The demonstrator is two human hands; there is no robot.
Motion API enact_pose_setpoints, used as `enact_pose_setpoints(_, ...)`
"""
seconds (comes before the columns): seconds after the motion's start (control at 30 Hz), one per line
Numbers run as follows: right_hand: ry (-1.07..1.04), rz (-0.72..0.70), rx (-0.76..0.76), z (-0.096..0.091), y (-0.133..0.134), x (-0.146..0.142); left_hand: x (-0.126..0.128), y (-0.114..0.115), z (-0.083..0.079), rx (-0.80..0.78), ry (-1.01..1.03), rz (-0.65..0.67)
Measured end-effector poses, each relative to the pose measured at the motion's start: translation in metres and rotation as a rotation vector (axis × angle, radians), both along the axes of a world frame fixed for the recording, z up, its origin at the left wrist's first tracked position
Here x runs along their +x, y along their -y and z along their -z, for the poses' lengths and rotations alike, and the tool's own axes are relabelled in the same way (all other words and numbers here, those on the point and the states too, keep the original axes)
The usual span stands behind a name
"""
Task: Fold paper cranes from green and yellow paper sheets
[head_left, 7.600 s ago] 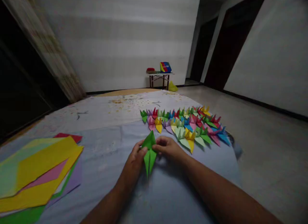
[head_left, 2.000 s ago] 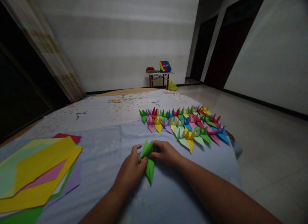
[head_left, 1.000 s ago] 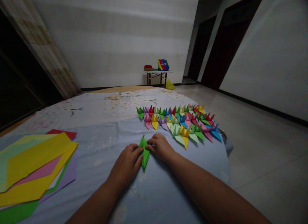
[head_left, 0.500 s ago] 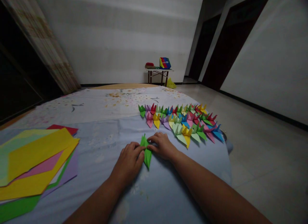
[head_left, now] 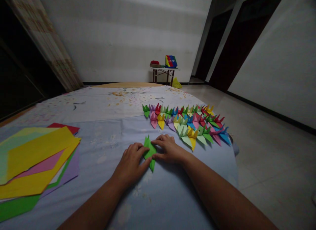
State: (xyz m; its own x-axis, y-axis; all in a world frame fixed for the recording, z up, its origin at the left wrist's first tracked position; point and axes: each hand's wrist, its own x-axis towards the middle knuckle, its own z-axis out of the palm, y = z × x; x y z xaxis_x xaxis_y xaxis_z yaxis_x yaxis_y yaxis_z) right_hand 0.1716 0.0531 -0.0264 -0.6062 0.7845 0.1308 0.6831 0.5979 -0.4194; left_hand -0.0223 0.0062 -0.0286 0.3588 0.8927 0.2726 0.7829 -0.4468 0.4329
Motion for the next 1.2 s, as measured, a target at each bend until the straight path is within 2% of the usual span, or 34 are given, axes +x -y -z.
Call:
enact_pose_setpoints(0.27, 0.014, 0.000, -0.001, 0.001, 0.000, -0.001, 0.003, 0.004, 0.002, 0.019, -0.097, -0.033)
enact_pose_setpoints(0.57, 0.048, 0.001, 0.010, -0.002, 0.002, -0.001, 0.013, 0.013, -0.001, 0.020, -0.355, -0.130)
enact_pose_setpoints(0.87, 0.032, 0.008, -0.017, -0.004, 0.002, 0.000, 0.021, 0.015, -0.007, -0.041, -0.460, -0.159)
enact_pose_setpoints(1.0, -0.015, 0.033, -0.082, -0.008, -0.013, -0.006, 0.020, 0.013, -0.006, -0.037, -0.445, -0.156)
enact_pose_setpoints(1.2, -0.058, 0.148, -0.182, -0.006, -0.054, -0.026, 0.019, 0.013, -0.003, -0.050, -0.427, -0.160)
